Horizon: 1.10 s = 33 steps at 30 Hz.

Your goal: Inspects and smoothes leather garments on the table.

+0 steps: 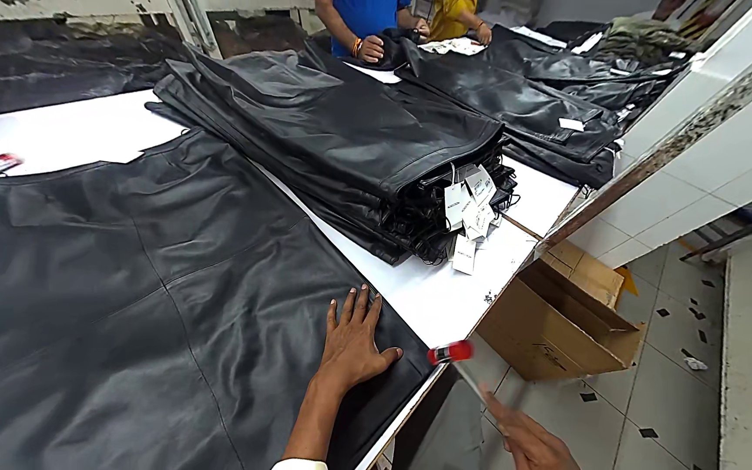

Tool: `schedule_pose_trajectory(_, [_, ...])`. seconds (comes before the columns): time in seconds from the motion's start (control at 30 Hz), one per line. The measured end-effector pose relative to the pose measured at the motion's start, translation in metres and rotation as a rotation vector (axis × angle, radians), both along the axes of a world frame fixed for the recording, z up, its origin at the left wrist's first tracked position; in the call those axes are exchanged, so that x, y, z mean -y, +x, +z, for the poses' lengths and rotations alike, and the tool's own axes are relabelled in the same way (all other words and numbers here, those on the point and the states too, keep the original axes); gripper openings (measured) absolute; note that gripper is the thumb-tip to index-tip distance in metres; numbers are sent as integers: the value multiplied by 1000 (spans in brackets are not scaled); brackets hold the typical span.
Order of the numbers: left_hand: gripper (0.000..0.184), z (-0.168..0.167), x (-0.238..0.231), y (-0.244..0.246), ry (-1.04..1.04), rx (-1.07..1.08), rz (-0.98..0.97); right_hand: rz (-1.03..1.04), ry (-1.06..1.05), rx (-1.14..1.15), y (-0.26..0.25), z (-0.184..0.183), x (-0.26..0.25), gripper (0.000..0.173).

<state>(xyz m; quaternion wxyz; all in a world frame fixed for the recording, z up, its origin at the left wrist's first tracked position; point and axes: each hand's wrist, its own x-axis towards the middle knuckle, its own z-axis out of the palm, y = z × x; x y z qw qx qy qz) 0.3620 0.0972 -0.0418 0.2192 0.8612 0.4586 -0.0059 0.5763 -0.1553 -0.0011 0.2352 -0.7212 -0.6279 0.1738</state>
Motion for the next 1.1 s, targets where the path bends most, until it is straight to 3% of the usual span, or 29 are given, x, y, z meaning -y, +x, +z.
schedule_pose_trajectory(0.27, [109,2,1,0,3,-10,1,-24,-58,9,2,-7,0,49])
schedule_pose_trajectory(0.4, [105,0,0,0,47,8,3,-60,33,3,1,-7,2,46])
schedule_pose_trajectory(0.5, [101,-8,5,-2,115,40,-14,-54,-76,28,3,-7,3,49])
schedule_pose_trajectory(0.63, [87,-19,7,-6,259,132,-26,-45,54,29,-2,-10,1,48])
schedule_pose_trajectory(0.73, [69,-28,14,-5,426,278,-27,-43,-48,-8,0,-16,-2,48])
schedule_pose_trajectory(0.83, [58,-24,43,-2,504,263,-1,-74,-30,-17,11,-21,-11,47])
schedule_pose_trajectory(0.97, [81,-23,126,-9,414,123,-10,-104,0,116,9,-25,-16,48])
schedule_pose_trajectory(1.1, [75,-29,166,-20,448,86,-35,-111,27,188,3,-30,-22,50])
